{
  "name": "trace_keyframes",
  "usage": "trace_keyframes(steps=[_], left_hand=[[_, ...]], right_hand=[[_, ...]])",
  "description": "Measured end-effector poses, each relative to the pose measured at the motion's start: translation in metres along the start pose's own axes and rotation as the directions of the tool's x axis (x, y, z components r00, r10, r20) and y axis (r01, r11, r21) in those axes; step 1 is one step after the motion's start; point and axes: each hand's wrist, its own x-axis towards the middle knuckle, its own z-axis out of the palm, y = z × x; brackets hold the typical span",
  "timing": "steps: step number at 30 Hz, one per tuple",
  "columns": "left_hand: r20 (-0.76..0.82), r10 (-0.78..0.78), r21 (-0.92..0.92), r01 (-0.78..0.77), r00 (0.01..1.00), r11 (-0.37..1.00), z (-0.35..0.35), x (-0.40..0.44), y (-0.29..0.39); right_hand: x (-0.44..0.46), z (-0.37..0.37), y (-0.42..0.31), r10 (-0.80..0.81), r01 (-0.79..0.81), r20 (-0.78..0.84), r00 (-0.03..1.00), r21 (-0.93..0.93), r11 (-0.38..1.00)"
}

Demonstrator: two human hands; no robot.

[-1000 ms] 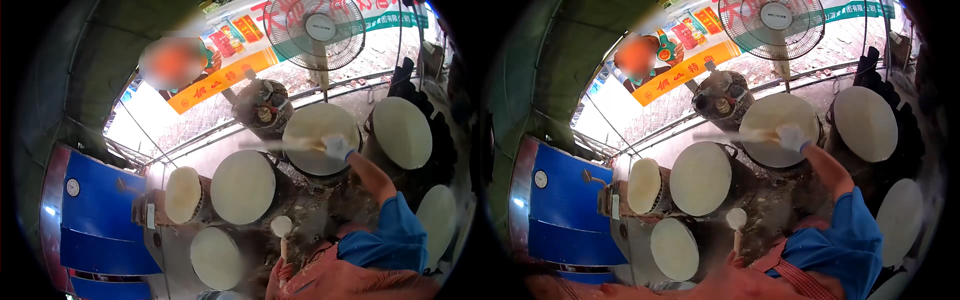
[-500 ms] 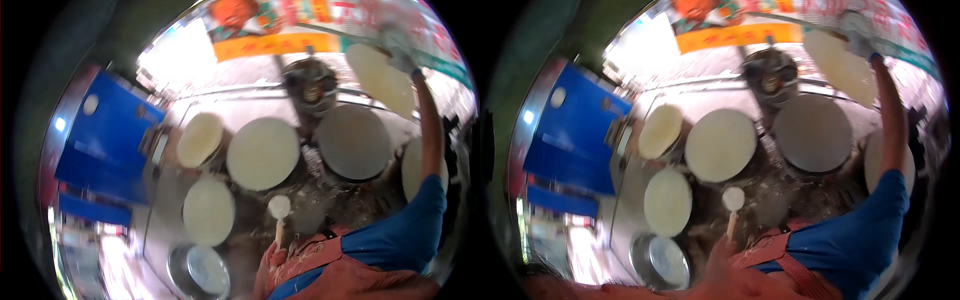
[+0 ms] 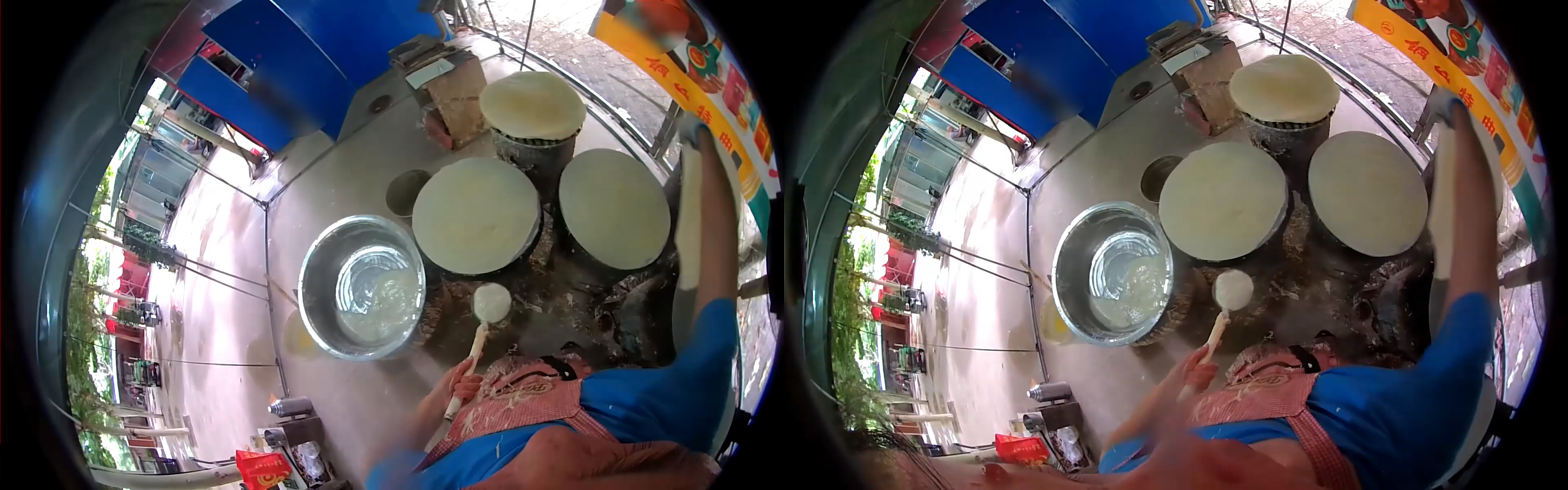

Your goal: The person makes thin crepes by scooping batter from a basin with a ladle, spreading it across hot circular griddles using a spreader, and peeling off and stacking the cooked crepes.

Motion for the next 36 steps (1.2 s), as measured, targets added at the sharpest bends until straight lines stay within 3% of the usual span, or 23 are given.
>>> trace_keyframes(steps=[1, 2, 5, 6, 7, 8, 9, 10, 12, 15, 17, 19, 21, 23, 25, 27, 30, 34, 36], left_hand=[[-0.181, 0.197, 0.082, -0.185, 0.963, 0.979, 0.012, -0.006, -0.010], [-0.336, 0.389, 0.198, -0.339, 0.858, 0.920, 0.033, -0.012, -0.032], [-0.389, 0.661, 0.495, -0.459, 0.642, 0.738, 0.014, -0.023, -0.030], [-0.326, 0.753, 0.646, -0.446, 0.572, 0.619, 0.006, -0.020, -0.030], [-0.274, 0.762, 0.609, -0.508, 0.587, 0.609, 0.002, -0.014, -0.031], [-0.221, 0.769, 0.565, -0.564, 0.599, 0.602, -0.002, -0.009, -0.031], [-0.170, 0.713, 0.314, -0.648, 0.681, 0.694, -0.001, -0.003, -0.032], [-0.093, 0.663, 0.043, -0.662, 0.743, 0.748, 0.002, 0.001, -0.033], [0.111, 0.595, -0.475, -0.483, 0.796, 0.735, 0.006, 0.010, -0.035], [0.277, 0.569, -0.487, -0.397, 0.774, 0.778, 0.010, 0.028, -0.034], [0.327, 0.574, -0.466, -0.400, 0.751, 0.789, 0.019, 0.040, -0.031], [0.357, 0.594, -0.460, -0.418, 0.721, 0.783, 0.028, 0.051, -0.029], [0.365, 0.632, -0.458, -0.459, 0.684, 0.761, 0.034, 0.061, -0.027], [0.355, 0.661, -0.462, -0.491, 0.662, 0.739, 0.041, 0.067, -0.027], [0.346, 0.687, -0.467, -0.518, 0.639, 0.717, 0.046, 0.076, -0.027], [0.340, 0.712, -0.462, -0.551, 0.614, 0.695, 0.049, 0.080, -0.027], [0.343, 0.731, -0.491, -0.550, 0.590, 0.675, 0.056, 0.083, -0.031], [0.373, 0.773, -0.559, -0.541, 0.514, 0.629, 0.051, 0.083, -0.045], [0.130, 0.878, -0.380, -0.795, 0.461, 0.473, 0.045, 0.081, -0.040]], right_hand=[[0.022, -0.028, -0.036, -0.010, 0.011, -0.015, 1.000, 0.087, 0.996], [0.042, -0.058, -0.070, -0.020, 0.026, -0.036, 0.999, 0.180, 0.983], [0.106, -0.138, -0.166, -0.066, 0.164, -0.204, 0.977, 0.515, 0.841], [0.076, -0.182, -0.184, -0.061, 0.256, -0.298, 0.953, 0.679, 0.688], [0.038, -0.228, -0.200, -0.061, 0.285, -0.284, 0.957, 0.882, 0.375], [0.037, -0.254, -0.208, -0.036, 0.253, -0.252, 0.967, 0.943, 0.215], [0.040, -0.274, -0.214, -0.022, 0.221, -0.221, 0.975, 0.974, 0.040], [0.032, -0.295, -0.215, -0.010, 0.221, -0.222, 0.975, 0.975, -0.030], [0.036, -0.307, -0.207, 0.054, 0.247, -0.241, 0.969, 0.951, -0.185], [0.071, -0.275, -0.220, 0.220, 0.331, -0.248, 0.943, 0.714, -0.617], [0.145, -0.229, -0.233, 0.154, 0.152, -0.070, 0.986, 0.764, -0.627], [0.184, -0.173, -0.262, 0.181, 0.148, -0.017, 0.983, 0.657, -0.739], [0.176, -0.141, -0.282, 0.205, 0.085, 0.104, 0.973, 0.666, -0.741], [0.176, -0.100, -0.307, 0.272, 0.142, 0.143, 0.952, 0.579, -0.803], [0.221, -0.037, -0.337, 0.264, 0.018, 0.304, 0.915, 0.624, -0.781], [0.267, 0.034, -0.370, 0.366, -0.010, 0.326, 0.872, 0.758, -0.652], [0.277, 0.066, -0.376, 0.423, -0.182, 0.401, 0.812, 0.863, -0.471], [0.241, 0.046, -0.349, 0.465, -0.148, 0.146, 0.873, 0.988, -0.031], [0.224, 0.045, -0.353, 0.393, 0.009, -0.020, 0.919, 1.000, 0.030]])
